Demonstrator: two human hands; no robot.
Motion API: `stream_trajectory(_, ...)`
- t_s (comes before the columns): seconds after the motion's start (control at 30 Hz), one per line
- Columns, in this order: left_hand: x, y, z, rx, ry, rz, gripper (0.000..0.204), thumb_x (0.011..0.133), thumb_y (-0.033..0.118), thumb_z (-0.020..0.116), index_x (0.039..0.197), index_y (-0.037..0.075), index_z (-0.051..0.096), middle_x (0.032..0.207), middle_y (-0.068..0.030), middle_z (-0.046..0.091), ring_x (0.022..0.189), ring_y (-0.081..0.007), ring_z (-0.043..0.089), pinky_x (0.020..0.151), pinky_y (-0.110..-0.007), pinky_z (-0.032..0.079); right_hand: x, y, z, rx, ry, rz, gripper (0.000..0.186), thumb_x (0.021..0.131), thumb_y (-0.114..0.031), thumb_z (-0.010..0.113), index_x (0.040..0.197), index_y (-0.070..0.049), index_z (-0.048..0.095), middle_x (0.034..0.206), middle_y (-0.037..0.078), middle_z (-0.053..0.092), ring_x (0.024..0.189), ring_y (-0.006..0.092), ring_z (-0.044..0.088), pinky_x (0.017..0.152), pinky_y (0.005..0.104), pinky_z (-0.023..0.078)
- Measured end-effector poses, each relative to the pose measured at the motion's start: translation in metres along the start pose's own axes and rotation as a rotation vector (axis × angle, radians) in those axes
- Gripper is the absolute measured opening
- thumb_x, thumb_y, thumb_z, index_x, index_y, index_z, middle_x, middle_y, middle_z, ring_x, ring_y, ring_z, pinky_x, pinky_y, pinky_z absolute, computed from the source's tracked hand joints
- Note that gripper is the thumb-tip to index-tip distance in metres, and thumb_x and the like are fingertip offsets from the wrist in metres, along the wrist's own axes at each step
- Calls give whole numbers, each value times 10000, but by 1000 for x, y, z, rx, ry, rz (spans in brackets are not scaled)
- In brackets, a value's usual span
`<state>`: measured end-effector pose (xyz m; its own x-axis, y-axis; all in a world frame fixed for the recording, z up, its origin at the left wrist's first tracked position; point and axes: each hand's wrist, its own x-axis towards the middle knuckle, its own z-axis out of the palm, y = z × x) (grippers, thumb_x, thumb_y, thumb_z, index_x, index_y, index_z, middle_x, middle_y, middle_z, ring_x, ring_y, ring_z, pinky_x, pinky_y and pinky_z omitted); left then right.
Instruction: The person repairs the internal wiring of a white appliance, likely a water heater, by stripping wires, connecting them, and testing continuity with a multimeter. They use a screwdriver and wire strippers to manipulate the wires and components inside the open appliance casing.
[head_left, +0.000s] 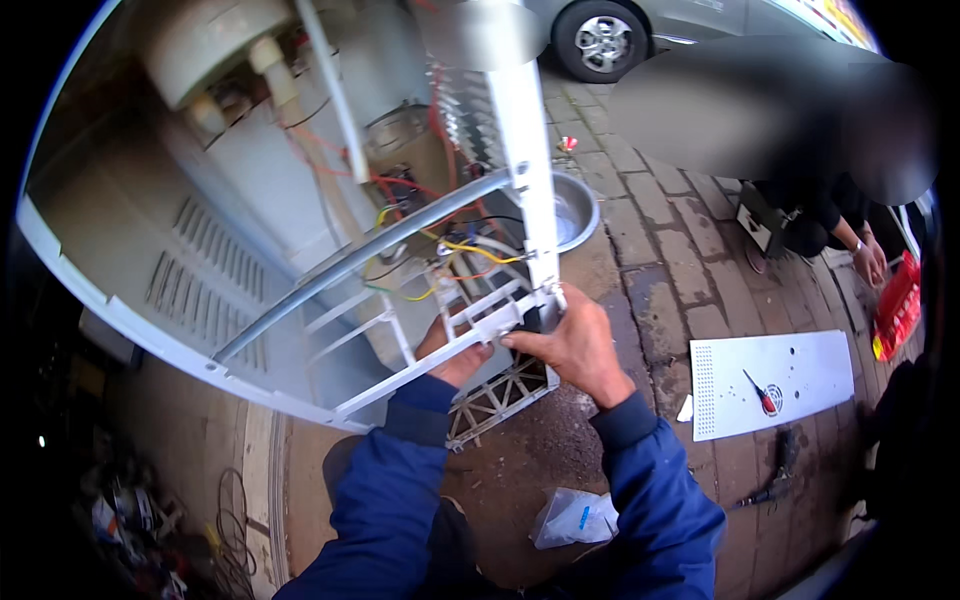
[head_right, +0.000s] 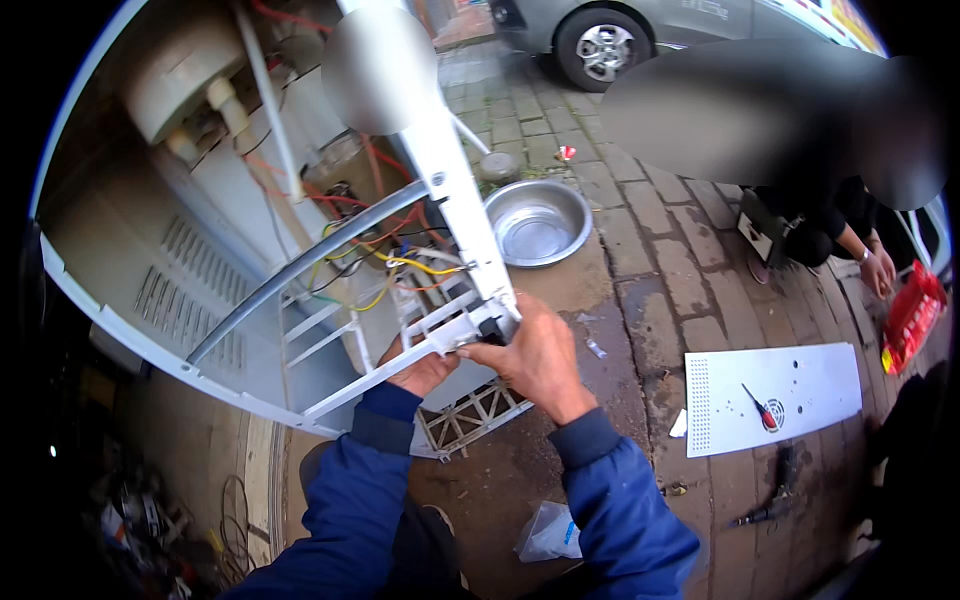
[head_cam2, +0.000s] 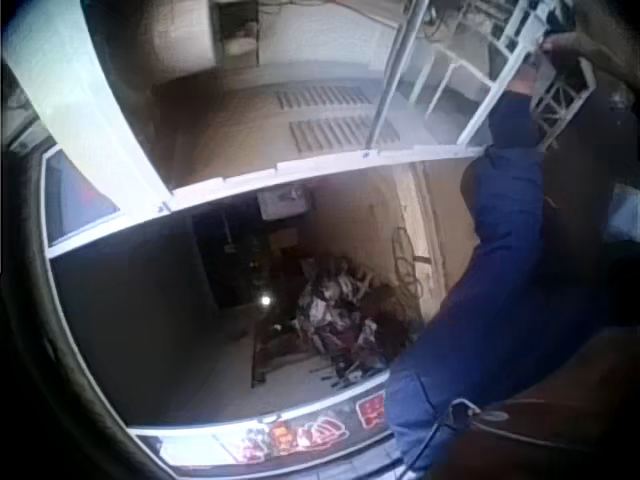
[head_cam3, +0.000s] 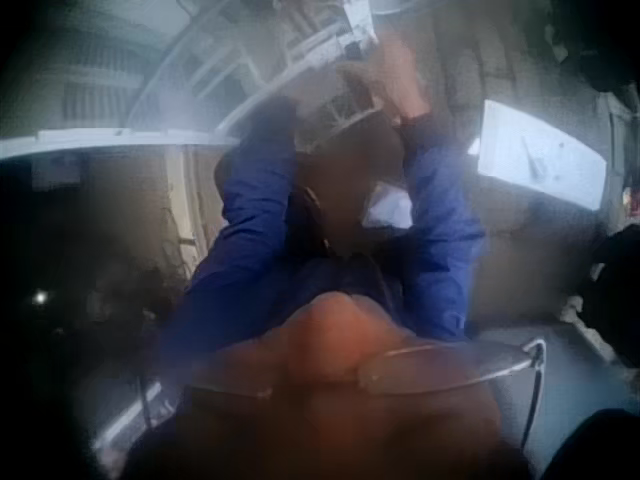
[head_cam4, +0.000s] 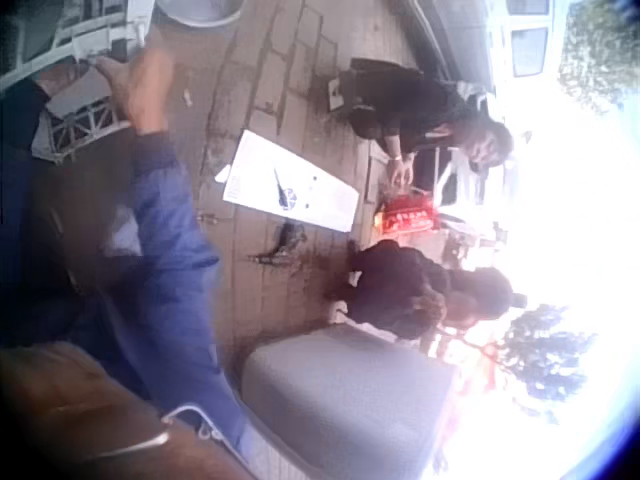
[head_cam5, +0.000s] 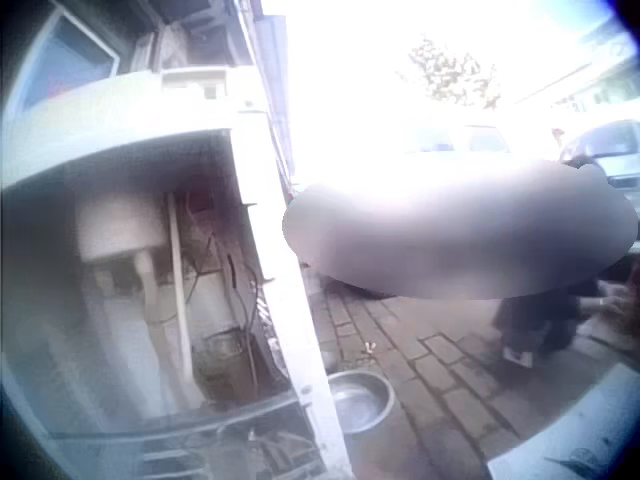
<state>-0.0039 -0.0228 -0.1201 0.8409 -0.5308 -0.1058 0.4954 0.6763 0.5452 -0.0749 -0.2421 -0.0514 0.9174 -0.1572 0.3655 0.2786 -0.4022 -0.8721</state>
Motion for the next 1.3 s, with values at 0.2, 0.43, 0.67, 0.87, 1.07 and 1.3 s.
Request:
stream_trajectory(0.2,-9,7,20,56,211,356,232,1018,257,592,1218,140,613,1175,-69,680,1071,-256,667,906,-477,584,-7,-10,18,1,-98,29,655,630,-324,949,1125,6,674,988,182,734,909,350,710,811,423,544)
stream_trajectory(0.43,-3,-8,41,18,233,400,211,971,80,673,1177,96,630,1089,-62,691,951,-183,702,794,-335,621,-8,-7,12,-4,-103,63,656,629,-332,949,1122,4,675,980,179,734,913,340,713,806,416,544)
stream_trajectory(0.67,-7,-3,39,78,147,463,151,970,95,669,1121,76,672,1039,-79,715,924,-225,723,802,-378,635,-6,-7,15,-9,-86,12,684,630,-376,948,1119,15,673,968,189,728,911,350,711,806,424,538)
stream_trajectory(0.87,-14,2,48,11,214,305,261,1011,100,586,1266,52,603,1177,-115,681,1031,-266,707,857,-406,636,-4,0,13,31,-113,-5,664,642,-351,945,1122,15,669,970,191,727,915,349,713,807,423,539)
stream_trajectory(1.07,-24,2,30,8,38,178,314,1012,155,585,1302,36,581,1200,-125,677,1079,-274,695,875,-394,630,-4,-4,14,31,-121,33,640,644,-291,947,1137,7,671,997,194,731,937,338,719,820,420,544)
stream_trajectory(1.3,-19,-10,27,42,9,109,392,942,162,686,1293,14,595,1176,-121,681,988,-223,684,760,-317,581,-6,-2,16,26,-123,40,660,660,-308,947,1151,22,656,1005,192,736,933,318,725,823,410,548)
